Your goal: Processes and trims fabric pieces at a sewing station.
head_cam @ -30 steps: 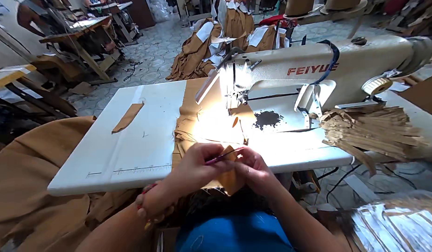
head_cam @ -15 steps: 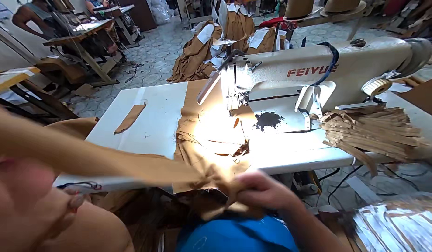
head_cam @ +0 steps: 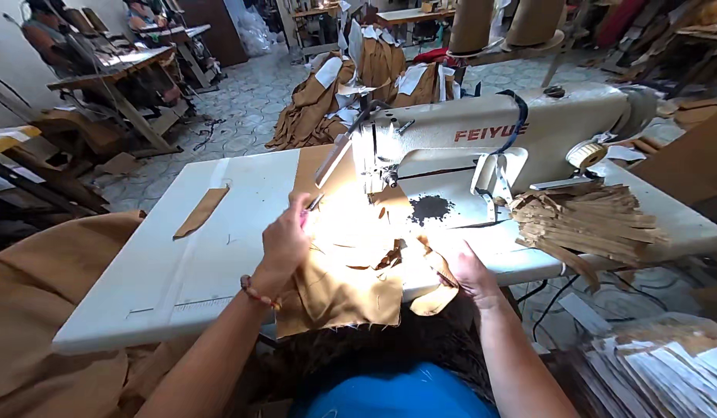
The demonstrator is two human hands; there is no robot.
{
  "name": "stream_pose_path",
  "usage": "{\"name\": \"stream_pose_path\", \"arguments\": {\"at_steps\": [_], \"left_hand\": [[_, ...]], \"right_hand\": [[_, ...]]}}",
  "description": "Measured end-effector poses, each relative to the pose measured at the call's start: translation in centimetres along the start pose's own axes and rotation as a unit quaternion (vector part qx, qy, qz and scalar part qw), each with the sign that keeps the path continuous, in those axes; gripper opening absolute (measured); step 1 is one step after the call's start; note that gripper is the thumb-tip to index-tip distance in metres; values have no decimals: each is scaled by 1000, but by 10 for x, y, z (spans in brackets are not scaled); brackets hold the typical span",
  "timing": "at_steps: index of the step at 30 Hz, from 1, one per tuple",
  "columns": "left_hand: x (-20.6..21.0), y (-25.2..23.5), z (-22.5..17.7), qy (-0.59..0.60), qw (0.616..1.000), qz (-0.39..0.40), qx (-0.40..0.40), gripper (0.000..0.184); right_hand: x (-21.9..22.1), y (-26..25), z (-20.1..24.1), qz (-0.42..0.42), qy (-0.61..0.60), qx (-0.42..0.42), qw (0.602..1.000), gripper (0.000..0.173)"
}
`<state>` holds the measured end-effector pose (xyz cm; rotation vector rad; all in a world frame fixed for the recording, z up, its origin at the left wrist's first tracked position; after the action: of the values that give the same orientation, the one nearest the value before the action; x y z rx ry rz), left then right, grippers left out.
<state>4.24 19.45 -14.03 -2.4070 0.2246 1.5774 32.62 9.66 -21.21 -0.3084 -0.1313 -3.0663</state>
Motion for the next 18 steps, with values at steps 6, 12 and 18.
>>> {"name": "stream_pose_path", "arguments": {"at_steps": [6, 12, 18], "left_hand": [[11, 37, -98, -141, 919, -79, 360, 21], [48, 36, -120, -180, 920, -31, 346, 26], [51, 31, -116, -152, 933, -48, 322, 28]], "right_hand": [[5, 0, 8, 8, 7, -11, 1000, 33], [18, 7, 16, 30, 38, -30, 998, 24], [18, 14, 23, 50, 53, -66, 995, 22]]}}
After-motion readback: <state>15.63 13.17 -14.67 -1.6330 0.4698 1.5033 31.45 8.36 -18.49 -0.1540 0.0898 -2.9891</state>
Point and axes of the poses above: each hand's wrist, its own y-axis away from the middle knuckle, its own x-axis out of the palm, z = x × y, the point moved 7 cm from there along -y, towards the middle knuckle, and after that the axes turned 12 degrees about z, right-handed, at the moved point
